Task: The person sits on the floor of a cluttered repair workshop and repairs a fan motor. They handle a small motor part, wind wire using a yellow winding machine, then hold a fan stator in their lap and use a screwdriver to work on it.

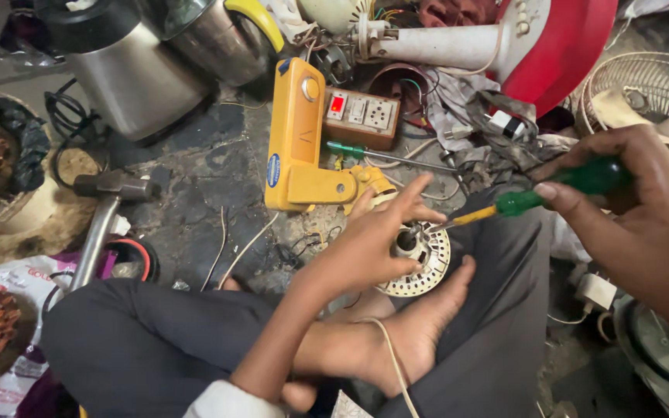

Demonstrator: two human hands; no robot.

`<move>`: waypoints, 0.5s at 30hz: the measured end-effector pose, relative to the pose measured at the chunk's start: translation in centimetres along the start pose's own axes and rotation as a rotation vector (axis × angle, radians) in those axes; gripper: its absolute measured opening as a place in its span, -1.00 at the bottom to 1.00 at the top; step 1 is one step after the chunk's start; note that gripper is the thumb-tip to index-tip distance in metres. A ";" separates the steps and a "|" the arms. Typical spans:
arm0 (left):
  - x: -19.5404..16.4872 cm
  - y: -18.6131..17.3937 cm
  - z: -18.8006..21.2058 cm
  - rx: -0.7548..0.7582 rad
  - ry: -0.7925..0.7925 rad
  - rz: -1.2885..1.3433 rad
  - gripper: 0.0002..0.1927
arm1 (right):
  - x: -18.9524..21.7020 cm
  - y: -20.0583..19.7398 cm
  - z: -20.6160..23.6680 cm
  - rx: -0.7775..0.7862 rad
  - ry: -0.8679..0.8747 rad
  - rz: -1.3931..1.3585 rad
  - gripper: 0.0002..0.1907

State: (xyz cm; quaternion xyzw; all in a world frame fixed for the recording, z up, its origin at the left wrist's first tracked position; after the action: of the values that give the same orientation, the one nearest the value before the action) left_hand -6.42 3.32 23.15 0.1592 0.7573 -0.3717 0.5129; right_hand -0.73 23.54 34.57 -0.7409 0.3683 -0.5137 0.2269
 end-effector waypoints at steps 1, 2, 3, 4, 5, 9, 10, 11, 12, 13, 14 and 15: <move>0.3 0.5 -0.4 0.063 -0.031 0.009 0.19 | -0.1 0.0 -0.1 0.006 0.010 -0.017 -0.67; 0.2 0.6 -0.7 0.067 -0.007 -0.006 0.18 | -0.2 0.1 -0.1 0.013 0.019 -0.032 -0.67; 0.2 0.7 -0.9 0.070 0.016 -0.020 0.16 | -0.3 0.0 -0.1 0.002 0.013 -0.037 -0.67; 0.1 0.9 -1.0 0.073 0.038 -0.035 0.14 | -0.3 -0.1 -0.1 -0.008 0.008 -0.042 -0.68; 0.2 1.0 -1.1 0.070 0.041 -0.033 0.14 | -0.3 -0.1 -0.1 -0.017 0.003 -0.047 -0.68; 0.5 1.0 -0.8 0.060 0.039 -0.041 0.13 | -0.4 0.1 -0.1 0.001 0.026 0.007 -0.65; 0.5 1.0 -0.7 0.057 0.037 -0.046 0.12 | -0.2 0.2 -0.1 0.007 0.007 0.023 -0.66; 0.4 0.9 -0.6 0.050 0.048 -0.047 0.12 | 0.0 0.2 -0.2 0.013 -0.012 0.039 -0.67; 0.3 0.8 -0.6 0.042 0.059 -0.048 0.12 | 0.1 0.3 -0.2 0.005 -0.018 0.016 -0.67; 0.2 0.7 -0.5 0.035 0.069 -0.048 0.12 | 0.3 0.3 -0.3 -0.004 -0.023 -0.006 -0.66; 0.2 0.7 -0.5 0.037 0.066 -0.048 0.12 | 0.4 0.4 -0.2 -0.012 -0.028 -0.027 -0.66; 0.2 0.7 -0.5 0.038 0.063 -0.048 0.11 | 0.2 0.5 -0.2 -0.001 0.004 -0.008 -0.66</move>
State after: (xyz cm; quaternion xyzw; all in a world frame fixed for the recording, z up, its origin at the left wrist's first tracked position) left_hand -6.41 4.12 22.75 0.1623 0.7694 -0.3929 0.4767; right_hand -1.03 23.09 34.42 -0.7415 0.3662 -0.5157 0.2238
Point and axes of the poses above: each hand's wrist, its own z-axis away from the middle knuckle, its own y-axis out of the palm, x = y × z, the point moved 8 cm from there along -z, towards the middle knuckle, and after that the axes turned 10 degrees about z, right-handed, at the moved point
